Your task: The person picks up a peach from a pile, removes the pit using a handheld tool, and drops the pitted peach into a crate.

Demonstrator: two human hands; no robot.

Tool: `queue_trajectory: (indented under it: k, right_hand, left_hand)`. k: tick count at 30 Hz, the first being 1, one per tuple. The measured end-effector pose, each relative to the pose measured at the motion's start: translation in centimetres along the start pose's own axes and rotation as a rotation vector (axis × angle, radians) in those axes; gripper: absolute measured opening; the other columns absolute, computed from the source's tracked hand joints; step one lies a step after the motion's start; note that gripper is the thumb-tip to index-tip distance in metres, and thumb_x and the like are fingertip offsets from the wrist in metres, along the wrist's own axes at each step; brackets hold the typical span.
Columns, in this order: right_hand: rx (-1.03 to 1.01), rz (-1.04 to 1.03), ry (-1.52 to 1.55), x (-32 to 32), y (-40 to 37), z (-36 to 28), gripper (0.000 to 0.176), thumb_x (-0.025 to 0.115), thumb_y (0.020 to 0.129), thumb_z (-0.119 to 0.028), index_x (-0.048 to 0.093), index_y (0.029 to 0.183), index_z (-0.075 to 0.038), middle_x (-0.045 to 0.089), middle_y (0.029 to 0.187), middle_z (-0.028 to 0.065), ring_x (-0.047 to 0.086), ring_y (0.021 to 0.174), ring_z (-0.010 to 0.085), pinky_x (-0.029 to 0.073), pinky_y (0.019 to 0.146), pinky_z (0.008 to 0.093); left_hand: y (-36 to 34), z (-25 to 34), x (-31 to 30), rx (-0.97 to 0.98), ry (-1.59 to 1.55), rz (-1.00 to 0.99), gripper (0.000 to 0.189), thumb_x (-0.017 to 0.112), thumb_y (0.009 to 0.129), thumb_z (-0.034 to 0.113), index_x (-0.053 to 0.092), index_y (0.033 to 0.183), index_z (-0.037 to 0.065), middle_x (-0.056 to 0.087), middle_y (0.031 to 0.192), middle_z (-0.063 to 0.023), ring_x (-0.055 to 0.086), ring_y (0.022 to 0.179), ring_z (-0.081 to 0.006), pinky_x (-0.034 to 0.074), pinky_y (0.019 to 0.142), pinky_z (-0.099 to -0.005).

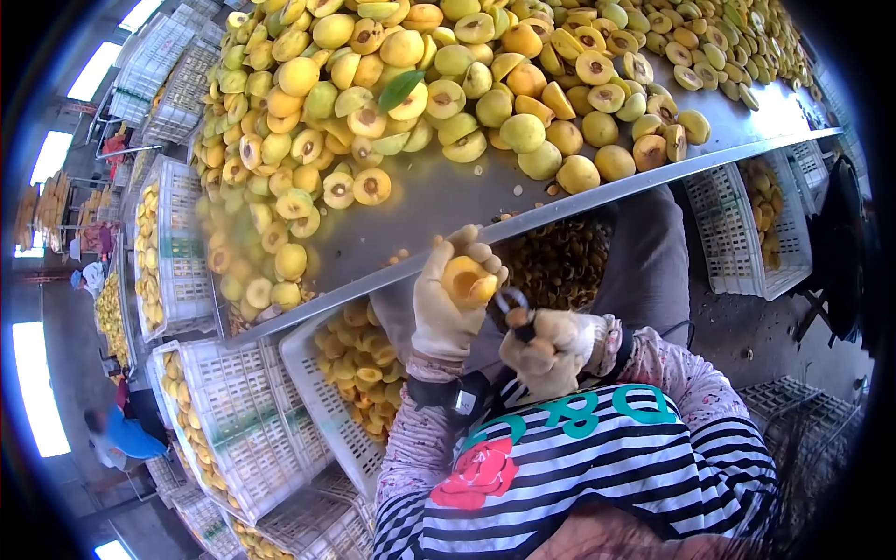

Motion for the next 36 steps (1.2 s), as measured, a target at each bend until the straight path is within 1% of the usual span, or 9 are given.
queue_trajectory:
  k: [5,10,13,16,20,25,30,32,36]
  right_hand:
    - [-0.186,0.537,-0.478,-2.5,-0.9,-3.2,0.039,0.052,0.104,-0.042,0.048,0.082,-0.011,0.041,0.056,-0.0026,0.036,0.041,0.0095,0.027,0.038,0.0253]
    - [-0.260,0.598,-0.524,-2.7,-2.3,-4.8,0.036,0.054,0.104,-0.038,0.048,0.081,-0.011,0.042,0.055,-0.0019,0.036,0.041,0.0095,0.028,0.038,0.0257]
    - [-0.188,0.726,-0.516,-4.9,-3.6,-3.9,0.038,0.054,0.104,-0.042,0.051,0.082,-0.010,0.043,0.058,-0.0012,0.036,0.043,0.0085,0.029,0.040,0.0247]
    - [-0.142,0.729,-0.438,-5.2,-3.2,-2.6,0.037,0.056,0.103,-0.040,0.050,0.080,-0.011,0.043,0.059,-0.0012,0.036,0.043,0.0091,0.030,0.040,0.0247]
    - [-0.153,0.687,-0.471,-4.6,-3.1,-3.0,0.037,0.057,0.103,-0.038,0.050,0.079,-0.011,0.045,0.059,-0.0007,0.038,0.044,0.0101,0.032,0.041,0.0252]
    - [-0.170,0.663,-0.519,-4.5,-4.3,-3.1,0.035,0.055,0.103,-0.036,0.050,0.079,-0.011,0.046,0.059,-0.0001,0.039,0.044,0.0104,0.031,0.040,0.0267]
    - [-0.179,0.652,-0.576,-3.8,-3.9,-3.7,0.036,0.054,0.102,-0.042,0.049,0.081,-0.013,0.044,0.056,-0.0019,0.037,0.042,0.0096,0.027,0.038,0.0274]
    - [-0.138,0.629,-0.536,-2.8,-3.3,-3.9,0.034,0.053,0.102,-0.042,0.053,0.086,-0.011,0.045,0.060,-0.0019,0.039,0.045,0.0097,0.029,0.041,0.0267]
    - [-0.040,0.574,-0.582,-0.5,-1.0,-4.1,0.040,0.049,0.103,-0.046,0.055,0.092,-0.009,0.046,0.061,-0.0016,0.042,0.048,0.0092,0.033,0.044,0.0266]
  left_hand:
    - [-1.4,2.7,-1.3,0.247,0.241,0.108,0.035,0.043,0.106,0.027,0.060,0.119,0.000,0.068,0.093,-0.0140,0.065,0.082,-0.0299,0.055,0.076,-0.0453]
    - [-8.7,10.4,-2.0,0.870,0.958,0.273,0.027,0.053,0.101,0.017,0.067,0.110,-0.003,0.071,0.089,-0.0136,0.069,0.079,-0.0228,0.056,0.075,-0.0316]
    - [-10.5,13.0,-3.4,0.240,2.048,0.448,0.024,0.076,0.085,0.019,0.077,0.103,0.003,0.075,0.105,-0.0176,0.073,0.093,-0.0213,0.056,0.086,-0.0316]
    - [-10.0,17.5,-2.5,0.612,1.541,0.410,0.024,0.069,0.092,0.011,0.074,0.113,0.001,0.075,0.110,-0.0139,0.072,0.098,-0.0202,0.054,0.089,-0.0312]
    - [-3.0,18.0,5.4,0.953,2.011,0.111,0.038,0.053,0.096,0.005,0.060,0.134,0.003,0.064,0.127,-0.0205,0.061,0.121,-0.0344,0.046,0.106,-0.0387]
    - [6.6,18.0,3.3,0.790,2.413,0.163,0.046,0.058,0.092,0.011,0.053,0.138,0.005,0.059,0.131,-0.0208,0.061,0.117,-0.0343,0.049,0.100,-0.0377]
    - [7.1,17.0,0.0,0.340,2.114,0.137,0.037,0.074,0.082,0.008,0.056,0.113,0.002,0.063,0.102,-0.0120,0.064,0.088,-0.0204,0.054,0.080,-0.0308]
    - [3.6,14.4,0.5,0.324,1.439,0.160,0.037,0.079,0.079,0.010,0.054,0.105,0.003,0.066,0.096,-0.0098,0.069,0.085,-0.0177,0.058,0.071,-0.0348]
    - [-3.1,7.1,4.7,0.430,0.944,-0.083,0.021,0.065,0.087,0.008,0.056,0.105,0.004,0.064,0.101,-0.0095,0.065,0.089,-0.0178,0.056,0.085,-0.0317]
Point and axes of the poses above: each hand's wrist, its own y-axis towards the middle knuckle, its own x-axis out of the palm, z = x × y, the point moved 9 cm from there along y, towards the middle knuckle
